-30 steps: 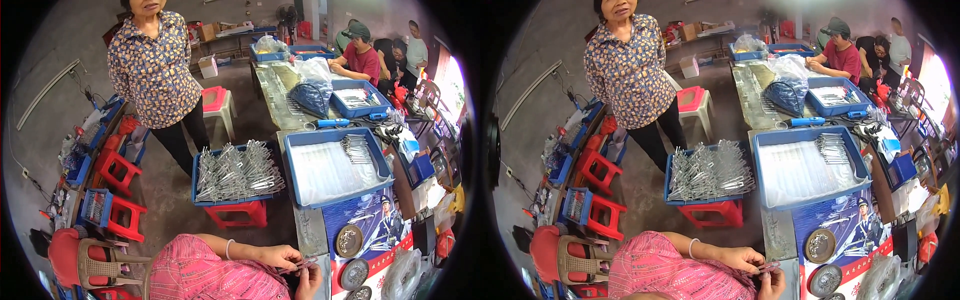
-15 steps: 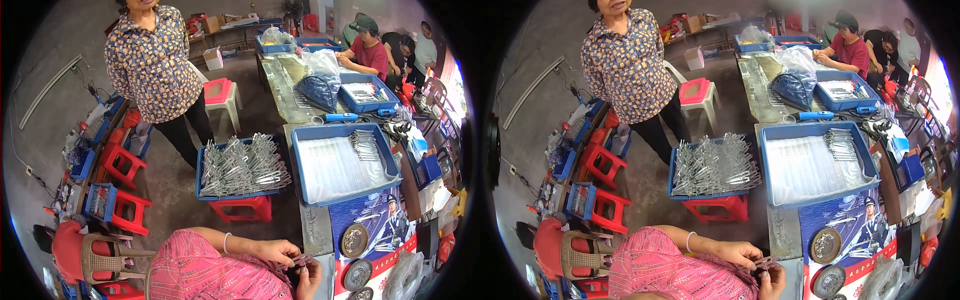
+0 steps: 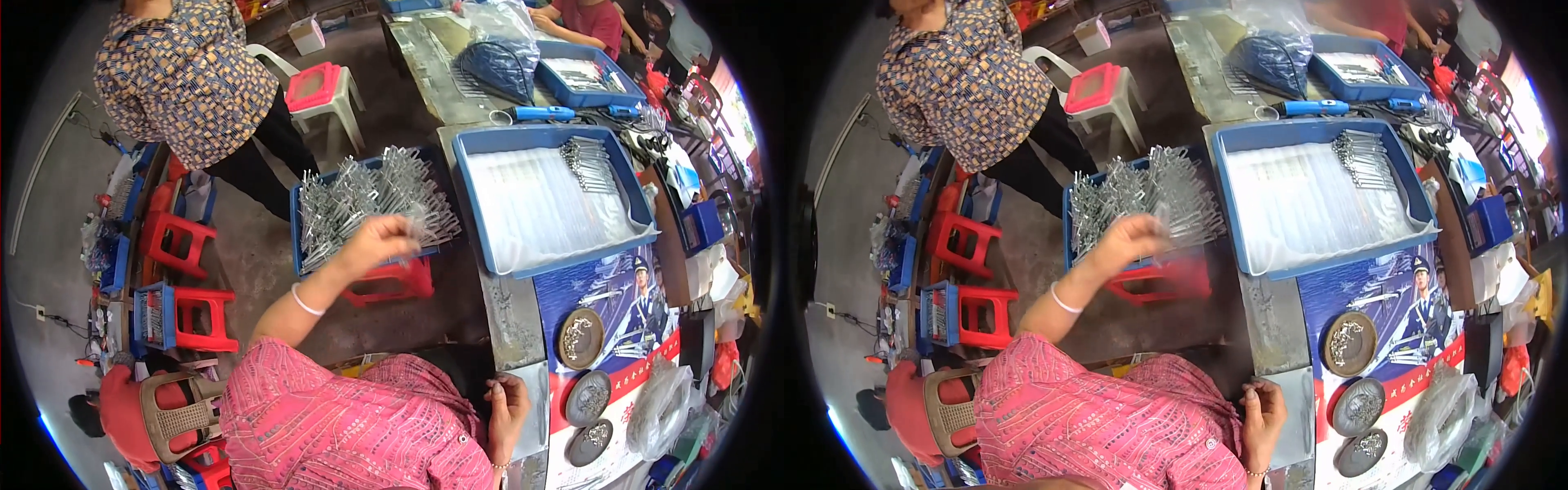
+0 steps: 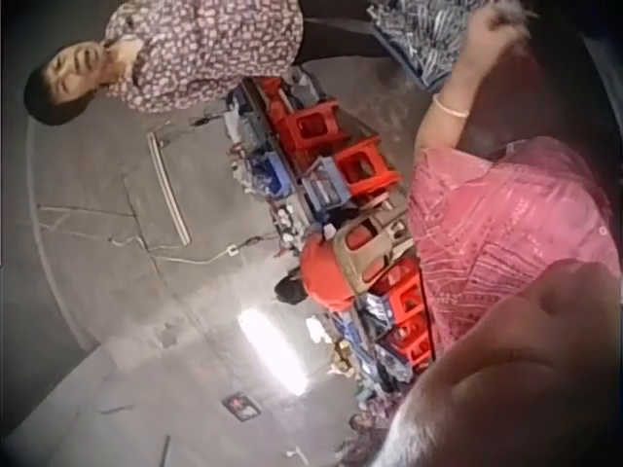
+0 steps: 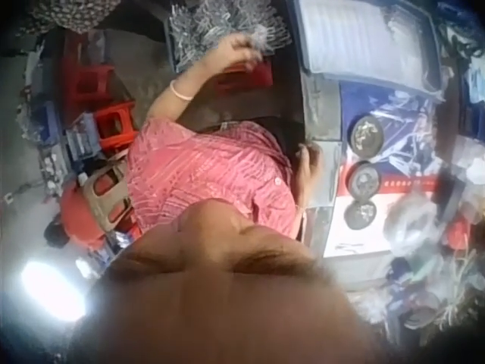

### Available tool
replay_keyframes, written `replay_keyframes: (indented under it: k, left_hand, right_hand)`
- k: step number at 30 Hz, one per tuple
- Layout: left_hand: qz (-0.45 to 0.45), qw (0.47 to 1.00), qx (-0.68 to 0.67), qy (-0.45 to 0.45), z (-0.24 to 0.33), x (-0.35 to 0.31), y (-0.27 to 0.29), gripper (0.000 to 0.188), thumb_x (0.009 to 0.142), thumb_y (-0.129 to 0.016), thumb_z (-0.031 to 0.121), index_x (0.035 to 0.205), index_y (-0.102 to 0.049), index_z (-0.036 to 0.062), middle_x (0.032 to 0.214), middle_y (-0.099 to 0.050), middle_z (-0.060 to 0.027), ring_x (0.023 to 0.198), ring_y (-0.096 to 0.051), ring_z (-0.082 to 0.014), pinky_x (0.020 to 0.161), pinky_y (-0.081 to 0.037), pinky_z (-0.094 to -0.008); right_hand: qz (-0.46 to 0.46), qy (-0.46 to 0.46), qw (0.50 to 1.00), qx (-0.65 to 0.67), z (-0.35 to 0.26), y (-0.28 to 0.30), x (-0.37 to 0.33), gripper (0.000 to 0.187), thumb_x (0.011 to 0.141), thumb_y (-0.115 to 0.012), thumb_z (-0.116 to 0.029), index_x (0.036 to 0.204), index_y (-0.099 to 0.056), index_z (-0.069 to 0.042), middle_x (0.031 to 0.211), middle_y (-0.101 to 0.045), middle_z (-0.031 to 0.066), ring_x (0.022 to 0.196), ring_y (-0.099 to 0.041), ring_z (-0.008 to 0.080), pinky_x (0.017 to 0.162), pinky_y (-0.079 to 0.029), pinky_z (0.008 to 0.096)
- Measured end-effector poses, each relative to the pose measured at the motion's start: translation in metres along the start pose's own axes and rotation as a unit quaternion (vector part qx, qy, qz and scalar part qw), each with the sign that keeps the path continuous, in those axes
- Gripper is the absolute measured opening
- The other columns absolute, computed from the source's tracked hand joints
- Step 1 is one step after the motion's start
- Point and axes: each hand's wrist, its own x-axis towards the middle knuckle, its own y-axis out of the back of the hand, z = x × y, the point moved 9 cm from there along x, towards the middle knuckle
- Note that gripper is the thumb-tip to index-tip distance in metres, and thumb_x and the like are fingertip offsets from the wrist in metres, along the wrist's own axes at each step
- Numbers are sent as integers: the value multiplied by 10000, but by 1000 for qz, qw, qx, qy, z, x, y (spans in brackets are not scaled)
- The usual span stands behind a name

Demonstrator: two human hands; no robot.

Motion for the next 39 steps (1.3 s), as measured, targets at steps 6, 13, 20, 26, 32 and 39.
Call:
replay_keyframes:
  k: [6,13,20,26,32,39]
  left_hand:
    - [111,986,35,-117,46,23,106,201,788,-624,36,981,-570,33,883,-620,-9,784,-576,-84,736,-462,-238]
    - [137,974,123,-131,58,50,138,234,806,-616,55,1025,-538,27,852,-604,-11,734,-554,-64,663,-447,-208]
    - [73,980,176,-57,21,91,137,225,812,-605,68,1026,-540,42,837,-601,8,705,-543,-45,603,-434,-197]
    - [33,972,235,2,-16,110,135,227,766,-596,-7,986,-542,2,727,-591,-21,621,-545,-79,543,-451,-231]
    - [-33,955,287,67,-48,116,138,183,769,-606,13,943,-550,8,701,-583,-16,614,-535,-80,538,-440,-226]
    - [10,953,294,66,-50,110,149,144,762,-618,54,895,-574,20,716,-591,-17,608,-530,-87,535,-436,-236]
  right_hand:
    - [-8,-11,1000,-8,1,2,-1,129,865,-559,-97,940,-539,5,835,-589,59,662,-504,90,618,-413,201]
    - [-6,-23,999,-23,-1,0,-1,137,864,-564,-105,936,-537,8,829,-590,57,653,-504,87,612,-412,199]
    - [-10,-22,999,-47,0,-1,0,144,864,-564,-108,936,-536,14,823,-589,53,645,-512,88,603,-419,201]
    - [-11,-51,997,-52,1,-2,-1,135,854,-564,-72,932,-540,36,830,-566,51,699,-517,96,627,-452,227]
    - [-13,-44,997,-64,5,1,0,130,847,-570,-60,935,-548,34,818,-571,48,724,-521,90,633,-451,228]
    - [-5,-31,995,-99,8,3,0,135,837,-586,-72,911,-564,39,780,-597,68,705,-540,102,636,-447,233]
